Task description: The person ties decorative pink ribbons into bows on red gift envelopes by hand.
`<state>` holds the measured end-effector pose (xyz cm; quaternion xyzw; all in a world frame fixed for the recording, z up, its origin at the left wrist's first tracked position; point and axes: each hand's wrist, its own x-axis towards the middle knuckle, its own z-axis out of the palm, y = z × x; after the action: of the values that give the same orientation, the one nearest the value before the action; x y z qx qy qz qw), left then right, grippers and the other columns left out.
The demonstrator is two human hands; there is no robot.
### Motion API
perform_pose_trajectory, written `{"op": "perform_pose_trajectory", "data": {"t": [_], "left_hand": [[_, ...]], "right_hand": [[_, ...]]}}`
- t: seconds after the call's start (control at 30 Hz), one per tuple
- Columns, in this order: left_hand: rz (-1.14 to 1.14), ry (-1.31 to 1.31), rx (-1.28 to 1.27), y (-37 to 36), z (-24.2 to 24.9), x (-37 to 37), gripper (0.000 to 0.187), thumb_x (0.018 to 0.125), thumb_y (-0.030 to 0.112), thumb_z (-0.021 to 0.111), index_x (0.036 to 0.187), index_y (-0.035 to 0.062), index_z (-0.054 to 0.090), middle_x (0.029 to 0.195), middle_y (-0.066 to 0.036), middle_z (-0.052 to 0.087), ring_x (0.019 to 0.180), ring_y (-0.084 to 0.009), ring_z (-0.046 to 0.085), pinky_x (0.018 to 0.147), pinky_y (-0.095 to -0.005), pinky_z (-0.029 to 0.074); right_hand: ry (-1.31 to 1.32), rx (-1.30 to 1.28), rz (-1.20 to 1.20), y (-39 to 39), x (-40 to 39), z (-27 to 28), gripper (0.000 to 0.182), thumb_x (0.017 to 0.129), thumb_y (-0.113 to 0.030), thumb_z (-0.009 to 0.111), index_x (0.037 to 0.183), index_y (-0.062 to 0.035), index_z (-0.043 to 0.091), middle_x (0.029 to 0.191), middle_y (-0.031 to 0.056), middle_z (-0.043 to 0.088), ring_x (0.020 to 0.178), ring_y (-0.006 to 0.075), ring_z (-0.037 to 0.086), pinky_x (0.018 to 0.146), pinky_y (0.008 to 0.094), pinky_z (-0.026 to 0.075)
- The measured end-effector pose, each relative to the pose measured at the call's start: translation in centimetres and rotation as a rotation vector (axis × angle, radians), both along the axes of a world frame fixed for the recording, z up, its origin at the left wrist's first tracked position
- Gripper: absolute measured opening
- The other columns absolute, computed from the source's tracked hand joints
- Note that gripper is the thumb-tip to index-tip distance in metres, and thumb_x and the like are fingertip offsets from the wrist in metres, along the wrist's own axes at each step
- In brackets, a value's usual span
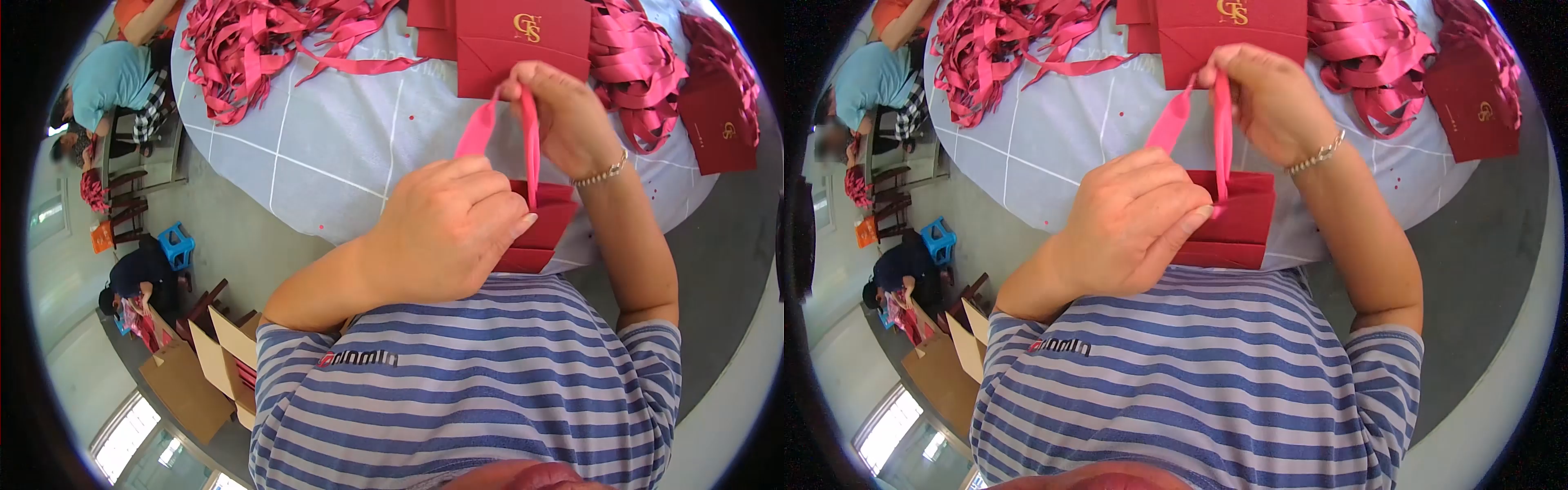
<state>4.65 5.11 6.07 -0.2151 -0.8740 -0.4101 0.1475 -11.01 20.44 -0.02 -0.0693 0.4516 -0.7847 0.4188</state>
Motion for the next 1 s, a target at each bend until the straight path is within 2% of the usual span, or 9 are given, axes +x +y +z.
{"op": "perform_pose_trajectory", "data": {"t": [0.1,0.27,0.37,0.47,0.63,0.77,0.87,0.97,1.0], "left_hand": [[0.009,-0.072,0.009,-0.2,-0.2,-0.4,0.014,0.08,0.005,0.077,0.09,0.0017,0.067,0.079,-0.01,0.064,0.069,-0.0287,0.059,0.062,-0.0375,0.049],[0.062,-0.091,0.045,-0.5,-1.3,-1.0,0.015,0.08,0.002,0.077,0.091,0.0001,0.067,0.077,-0.011,0.064,0.068,-0.0283,0.057,0.064,-0.0357,0.047],[0.105,-0.073,0.136,-1.0,-0.4,-1.7,0.015,0.08,0.0,0.077,0.091,-0.0004,0.067,0.076,-0.011,0.063,0.068,-0.0256,0.057,0.063,-0.0336,0.045],[0.033,0.155,0.196,-1.5,0.8,-2.9,0.017,0.078,-0.005,0.076,0.092,0.0002,0.068,0.079,-0.009,0.065,0.073,-0.0253,0.058,0.067,-0.0359,0.046],[-0.135,0.147,0.197,-1.0,1.4,-4.2,0.017,0.081,0.001,0.076,0.096,0.0038,0.069,0.085,-0.007,0.067,0.088,-0.0287,0.06,0.101,-0.0481,0.042],[-0.074,0.135,0.077,0.0,1.8,-4.6,0.023,0.078,0.0,0.075,0.1,0.0033,0.068,0.093,-0.008,0.067,0.093,-0.0288,0.059,0.097,-0.045,0.044],[-0.07,0.048,0.185,0.1,1.9,-5.0,0.043,0.063,-0.006,0.072,0.104,0.0051,0.067,0.099,-0.011,0.066,0.093,-0.0301,0.06,0.082,-0.0383,0.047],[-0.118,-0.056,0.278,-1.0,0.8,-5.2,0.041,0.062,-0.01,0.065,0.099,0.0047,0.066,0.097,-0.011,0.065,0.091,-0.0308,0.059,0.08,-0.0375,0.047],[-0.15,-0.095,0.326,-1.8,-0.1,-5.4,0.035,0.063,-0.012,0.06,0.094,0.0036,0.063,0.098,-0.009,0.065,0.094,-0.0292,0.06,0.085,-0.0348,0.047]], "right_hand": [[0.036,-0.118,-0.068,1.2,-1.9,1.2,0.02,0.105,-0.019,0.054,0.104,-0.0027,0.066,0.095,0.0061,0.071,0.08,0.0125,0.066,0.072,0.0257,0.054],[0.684,0.537,-0.299,3.6,1.1,4.8,0.031,0.104,-0.028,0.059,0.115,0.0004,0.066,0.1,0.003,0.07,0.084,0.0086,0.066,0.074,0.0225,0.051],[0.518,0.312,0.108,8.2,2.2,4.2,0.031,0.102,-0.027,0.06,0.115,0.0014,0.065,0.099,0.0037,0.069,0.085,0.0103,0.064,0.074,0.0253,0.05],[0.855,0.167,0.246,9.2,5.4,5.4,0.041,0.09,-0.026,0.074,0.115,0.0049,0.064,0.096,0.01,0.069,0.085,0.0196,0.066,0.078,0.0323,0.052],[1.201,0.341,0.001,9.9,7.4,9.9,0.028,0.073,0.0,0.077,0.099,0.0044,0.066,0.079,0.0131,0.065,0.065,0.0231,0.065,0.058,0.0306,0.051],[1.364,0.376,-0.175,8.8,8.4,11.8,0.024,0.069,0.006,0.072,0.093,0.0034,0.066,0.072,0.0101,0.063,0.051,0.0196,0.061,0.047,0.0289,0.048],[1.564,0.382,-0.243,7.8,8.5,11.5,0.027,0.073,-0.002,0.078,0.098,0.0024,0.068,0.078,0.0115,0.066,0.056,0.024,0.064,0.051,0.0295,0.051],[1.352,0.163,-0.231,7.5,7.6,10.3,0.03,0.077,-0.01,0.082,0.1,0.003,0.069,0.081,0.0119,0.067,0.061,0.0242,0.065,0.056,0.0292,0.052],[1.352,0.289,-0.251,8.0,7.0,9.9,0.029,0.08,-0.013,0.083,0.1,0.0025,0.069,0.081,0.0114,0.068,0.063,0.0203,0.066,0.059,0.03,0.053]]}}
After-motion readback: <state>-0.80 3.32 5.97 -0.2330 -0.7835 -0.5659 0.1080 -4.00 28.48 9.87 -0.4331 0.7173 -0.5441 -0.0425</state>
